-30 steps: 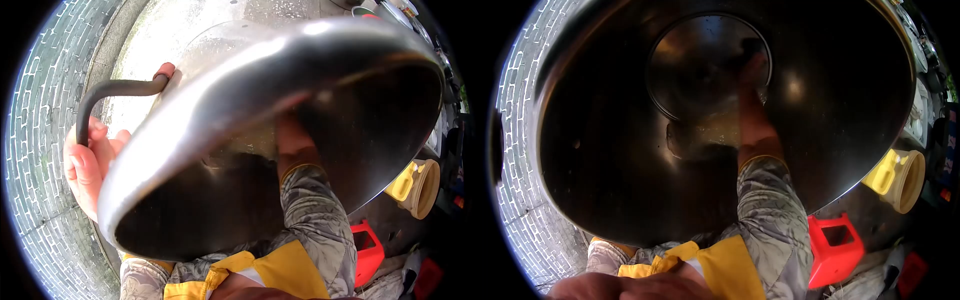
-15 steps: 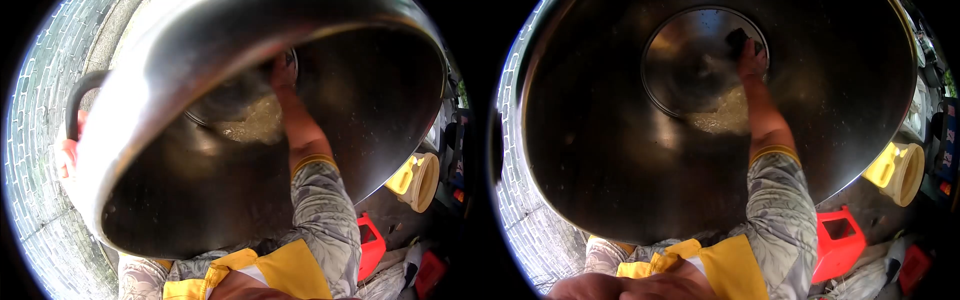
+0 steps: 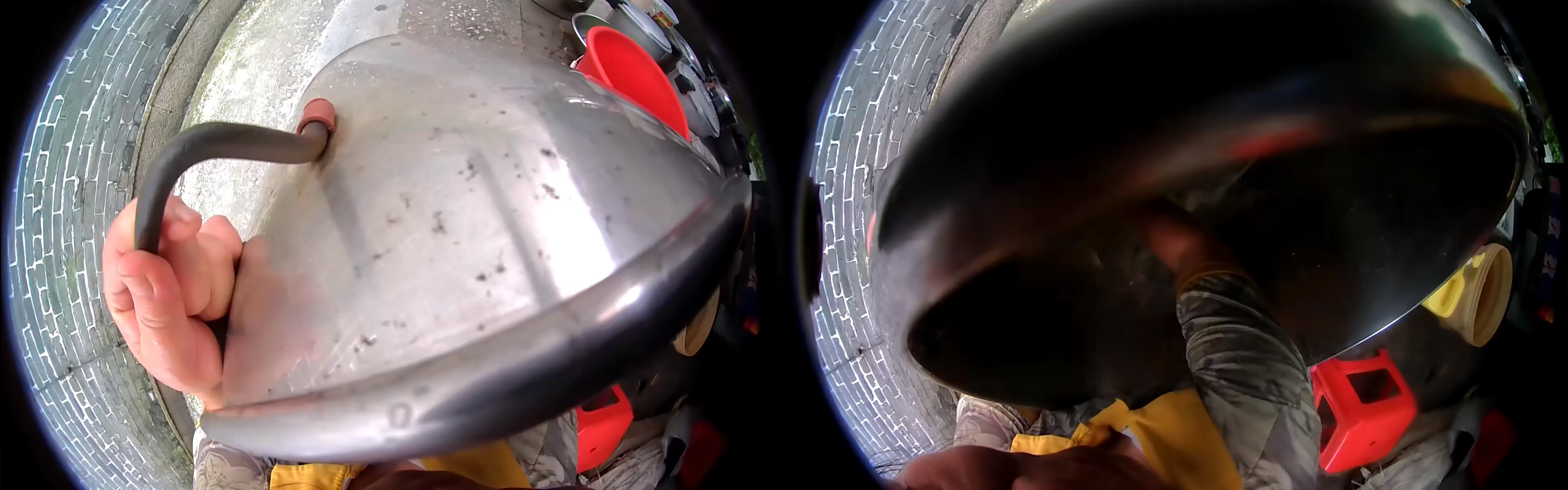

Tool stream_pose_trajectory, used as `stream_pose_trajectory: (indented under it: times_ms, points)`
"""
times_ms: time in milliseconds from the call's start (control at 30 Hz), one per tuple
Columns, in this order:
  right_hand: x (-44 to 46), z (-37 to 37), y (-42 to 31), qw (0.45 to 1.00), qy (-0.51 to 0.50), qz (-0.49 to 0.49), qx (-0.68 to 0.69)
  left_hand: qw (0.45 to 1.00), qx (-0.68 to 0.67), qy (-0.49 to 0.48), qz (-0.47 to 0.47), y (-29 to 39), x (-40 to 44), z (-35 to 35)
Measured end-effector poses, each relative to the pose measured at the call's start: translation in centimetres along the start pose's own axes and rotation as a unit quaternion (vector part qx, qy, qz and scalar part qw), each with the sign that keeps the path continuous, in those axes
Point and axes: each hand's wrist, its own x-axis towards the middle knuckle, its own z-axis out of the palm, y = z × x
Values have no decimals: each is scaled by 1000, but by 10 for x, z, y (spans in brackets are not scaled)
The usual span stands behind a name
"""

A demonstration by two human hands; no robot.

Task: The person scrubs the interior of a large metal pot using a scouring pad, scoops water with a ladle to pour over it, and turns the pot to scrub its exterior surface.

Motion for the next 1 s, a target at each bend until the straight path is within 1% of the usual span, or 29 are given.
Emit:
stream_pose_trajectory:
  times_ms: [33, 167, 200, 267, 333, 400, 433, 467, 500, 533, 567, 600, 633, 667, 700, 733, 800, 867, 900, 933, 967, 1000]
  points:
    - [0, 2, 7, 1000, -5, 2, -7, 1000, 6, 8, 8, -1, 0, 1]
    - [-37, 21, 21, 998, -60, 5, -32, 999, -21, 38, -14, -2, -4, -14]
    - [-52, 23, 25, 997, -62, 6, -33, 998, 17, 52, -42, 0, -4, -18]
    - [-64, 9, 35, 999, -38, 4, -27, 992, 71, 73, -74, 2, -2, -22]
    - [-49, -13, 40, 1000, 8, 1, -16, 991, 65, 92, -76, 1, -1, -21]
    - [-33, -28, 27, 1000, 3, -2, -29, 986, 45, 126, -103, 3, 0, -15]
    - [-25, -30, 15, 999, -16, -3, -47, 975, 73, 167, -127, 6, 0, -11]
    - [-29, -29, -8, 995, -65, -4, -73, 978, 59, 157, -121, 5, 0, -12]
    - [-45, -24, -44, 982, -149, -13, -115, 981, 46, 147, -117, 5, -1, -13]
    - [-65, -21, -83, 959, -250, -37, -127, 981, 48, 148, -117, 4, -1, -14]
    - [-88, -20, -122, 940, -320, -54, -107, 984, 39, 128, -115, 4, -1, -14]
    - [-100, -16, -155, 959, -281, -29, 5, 988, 30, 106, -111, 5, -2, -13]
    - [-114, -15, -187, 963, -240, -14, 118, 988, 33, 104, -108, 5, -2, -12]
    - [-126, -21, -217, 979, -127, -64, 148, 989, 54, 98, -95, 5, -2, -12]
    - [-124, -41, -229, 978, -52, -96, 175, 989, 75, 92, -84, 4, -3, -13]
    - [-96, -58, -228, 973, 6, -113, 202, 990, 72, 96, -72, 3, -5, -14]
    - [-26, -99, -205, 954, 131, -126, 239, 996, -9, 58, -65, 6, -4, -1]
    - [40, -131, -146, 934, 227, -107, 255, 998, 3, 36, -55, 6, -5, -8]
    - [60, -138, -116, 930, 256, -88, 248, 993, 16, 85, -79, 6, -6, -11]
    - [90, -117, -92, 937, 225, -21, 266, 987, 26, 128, -97, 4, -5, -14]
    - [96, -87, -62, 939, 269, -6, 215, 985, 21, 125, -113, 4, -4, -18]
    - [87, -76, -31, 937, 310, 9, 163, 988, 44, 113, -97, 2, -1, -22]
